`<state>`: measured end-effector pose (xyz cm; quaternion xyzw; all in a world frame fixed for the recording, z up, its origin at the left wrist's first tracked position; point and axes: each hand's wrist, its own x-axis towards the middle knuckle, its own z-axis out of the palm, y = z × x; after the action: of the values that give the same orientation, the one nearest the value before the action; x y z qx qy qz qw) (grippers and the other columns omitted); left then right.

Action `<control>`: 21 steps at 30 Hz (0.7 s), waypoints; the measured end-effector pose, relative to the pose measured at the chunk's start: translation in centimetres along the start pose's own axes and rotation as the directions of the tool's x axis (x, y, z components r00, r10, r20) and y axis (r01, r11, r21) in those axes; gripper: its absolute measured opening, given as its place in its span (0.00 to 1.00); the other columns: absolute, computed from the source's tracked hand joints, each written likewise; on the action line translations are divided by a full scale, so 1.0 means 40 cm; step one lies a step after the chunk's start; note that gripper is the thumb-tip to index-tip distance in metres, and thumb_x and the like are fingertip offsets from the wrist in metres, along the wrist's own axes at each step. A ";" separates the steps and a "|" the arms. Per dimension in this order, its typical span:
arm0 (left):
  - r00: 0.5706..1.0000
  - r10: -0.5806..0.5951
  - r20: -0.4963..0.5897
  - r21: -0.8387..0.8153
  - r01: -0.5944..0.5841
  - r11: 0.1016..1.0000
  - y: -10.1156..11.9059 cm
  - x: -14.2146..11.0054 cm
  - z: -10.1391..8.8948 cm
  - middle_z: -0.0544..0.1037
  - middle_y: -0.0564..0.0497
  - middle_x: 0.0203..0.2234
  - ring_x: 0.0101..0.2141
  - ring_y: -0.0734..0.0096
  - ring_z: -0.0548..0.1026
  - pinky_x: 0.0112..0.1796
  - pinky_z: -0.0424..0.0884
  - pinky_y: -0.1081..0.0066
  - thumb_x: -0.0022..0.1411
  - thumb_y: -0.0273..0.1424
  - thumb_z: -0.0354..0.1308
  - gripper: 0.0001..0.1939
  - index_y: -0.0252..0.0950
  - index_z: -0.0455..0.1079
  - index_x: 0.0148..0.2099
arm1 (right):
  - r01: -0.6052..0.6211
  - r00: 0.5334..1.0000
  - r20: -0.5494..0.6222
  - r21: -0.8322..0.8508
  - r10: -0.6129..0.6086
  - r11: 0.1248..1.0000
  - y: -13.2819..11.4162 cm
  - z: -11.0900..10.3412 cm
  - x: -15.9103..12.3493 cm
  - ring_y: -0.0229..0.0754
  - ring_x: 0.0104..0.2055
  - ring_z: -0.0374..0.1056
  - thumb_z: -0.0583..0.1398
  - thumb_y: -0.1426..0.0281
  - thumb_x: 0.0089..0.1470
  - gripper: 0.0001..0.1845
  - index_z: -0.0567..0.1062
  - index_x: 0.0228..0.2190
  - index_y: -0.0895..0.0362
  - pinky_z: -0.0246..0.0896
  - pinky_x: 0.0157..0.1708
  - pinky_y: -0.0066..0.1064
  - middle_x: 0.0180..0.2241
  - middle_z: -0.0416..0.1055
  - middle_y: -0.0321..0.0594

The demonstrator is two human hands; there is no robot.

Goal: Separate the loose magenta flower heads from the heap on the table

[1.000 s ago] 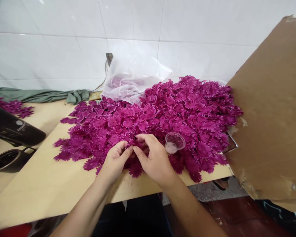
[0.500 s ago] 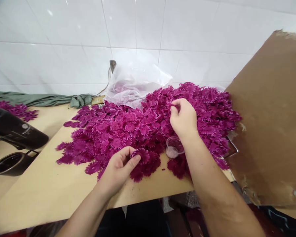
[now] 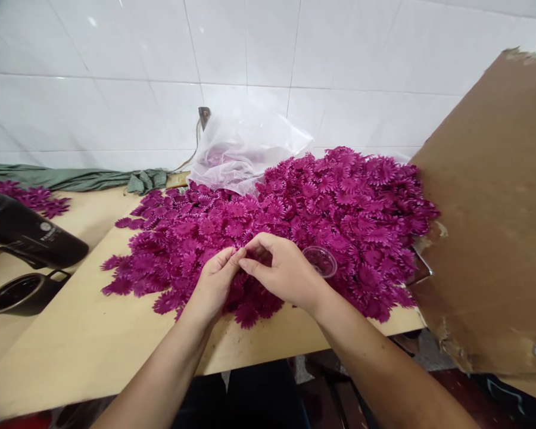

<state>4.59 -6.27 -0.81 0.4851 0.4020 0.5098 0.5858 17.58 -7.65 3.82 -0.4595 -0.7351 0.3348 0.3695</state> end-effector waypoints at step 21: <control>1.000 0.009 -0.020 0.015 -0.009 1.000 0.051 -0.045 -0.027 0.71 0.53 0.24 0.25 0.75 0.65 0.27 0.60 0.74 0.50 0.35 0.60 0.09 0.35 0.69 0.32 | -0.230 0.800 -0.560 -0.618 -0.215 0.752 0.067 -0.172 0.174 0.57 0.47 0.67 0.60 0.74 0.45 0.17 0.74 0.40 0.62 0.62 0.45 0.49 0.44 0.72 0.54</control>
<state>2.83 -7.86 0.91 0.4860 0.4094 0.5144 0.5758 22.46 0.77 6.70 -0.6437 -0.6467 -0.1076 0.3947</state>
